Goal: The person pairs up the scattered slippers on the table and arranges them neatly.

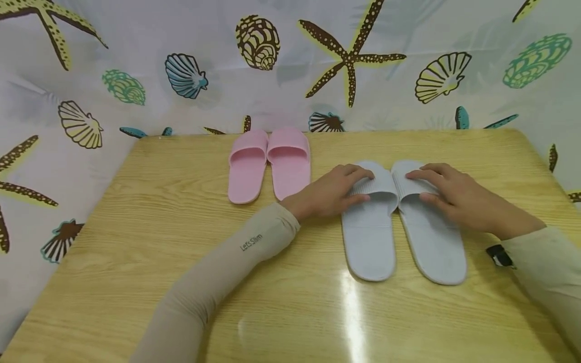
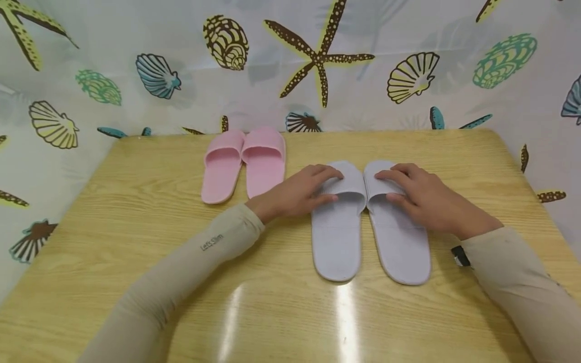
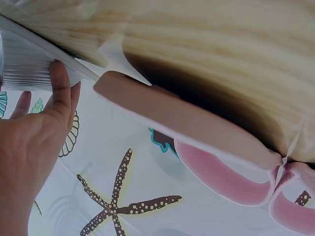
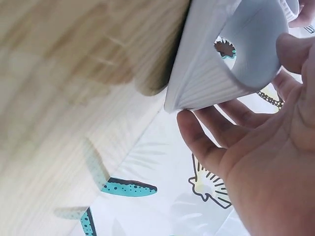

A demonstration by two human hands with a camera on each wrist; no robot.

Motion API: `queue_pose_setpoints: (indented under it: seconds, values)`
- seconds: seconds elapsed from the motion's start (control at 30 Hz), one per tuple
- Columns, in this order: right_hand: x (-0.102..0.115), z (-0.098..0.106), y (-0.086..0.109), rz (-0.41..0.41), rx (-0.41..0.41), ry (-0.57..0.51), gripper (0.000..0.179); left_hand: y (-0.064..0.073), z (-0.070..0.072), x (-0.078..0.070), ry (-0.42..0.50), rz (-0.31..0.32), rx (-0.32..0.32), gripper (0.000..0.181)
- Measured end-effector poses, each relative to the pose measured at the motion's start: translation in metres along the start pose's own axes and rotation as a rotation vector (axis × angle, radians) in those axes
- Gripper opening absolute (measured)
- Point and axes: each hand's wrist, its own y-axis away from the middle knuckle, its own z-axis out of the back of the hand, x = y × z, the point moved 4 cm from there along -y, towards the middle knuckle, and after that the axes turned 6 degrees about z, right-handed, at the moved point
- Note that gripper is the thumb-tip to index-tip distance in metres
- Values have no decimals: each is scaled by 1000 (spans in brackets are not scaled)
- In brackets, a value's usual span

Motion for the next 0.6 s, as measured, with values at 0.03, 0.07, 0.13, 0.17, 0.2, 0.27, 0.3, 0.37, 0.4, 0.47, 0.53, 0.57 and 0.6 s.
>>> queue_pose_setpoints:
  seconds: [0.03,0.07,0.13,0.17,0.2,0.27,0.3,0.37,0.4,0.47,0.53,0.57,0.6]
  values:
    - [0,-1,-1,4,-5,-2,45,1,0,0,-1,9,0,50]
    - [1,-1,-1,8,-13,-1,45,2,1,1,1,17,-5,50]
    - [2,-1,-2,18,-24,0,47,4,1,1,-2,30,-20,50]
    - [2,-1,-3,20,-28,-2,48,5,2,0,-3,33,-29,49]
    - [3,-2,-3,19,-30,-3,49,7,2,0,-7,33,-39,49]
    - [4,-2,-4,17,-30,-8,50,9,3,0,-14,27,-54,48]
    - [4,-2,-4,15,-31,-10,51,10,3,0,-19,24,-57,48]
    - [7,-2,-3,16,-40,-14,52,14,3,0,-30,16,-65,48]
    - [9,-2,-3,18,-44,-17,53,15,4,0,-36,15,-69,48]
    - [12,-4,-4,22,-39,-32,53,20,4,2,-50,15,-74,48]
    - [17,-7,-6,35,-28,-44,54,24,4,5,-62,19,-79,47]
    - [19,-8,-8,36,-19,-51,54,27,4,6,-64,22,-79,47]
    - [20,-10,-9,39,-11,-58,54,29,4,8,-63,25,-77,47]
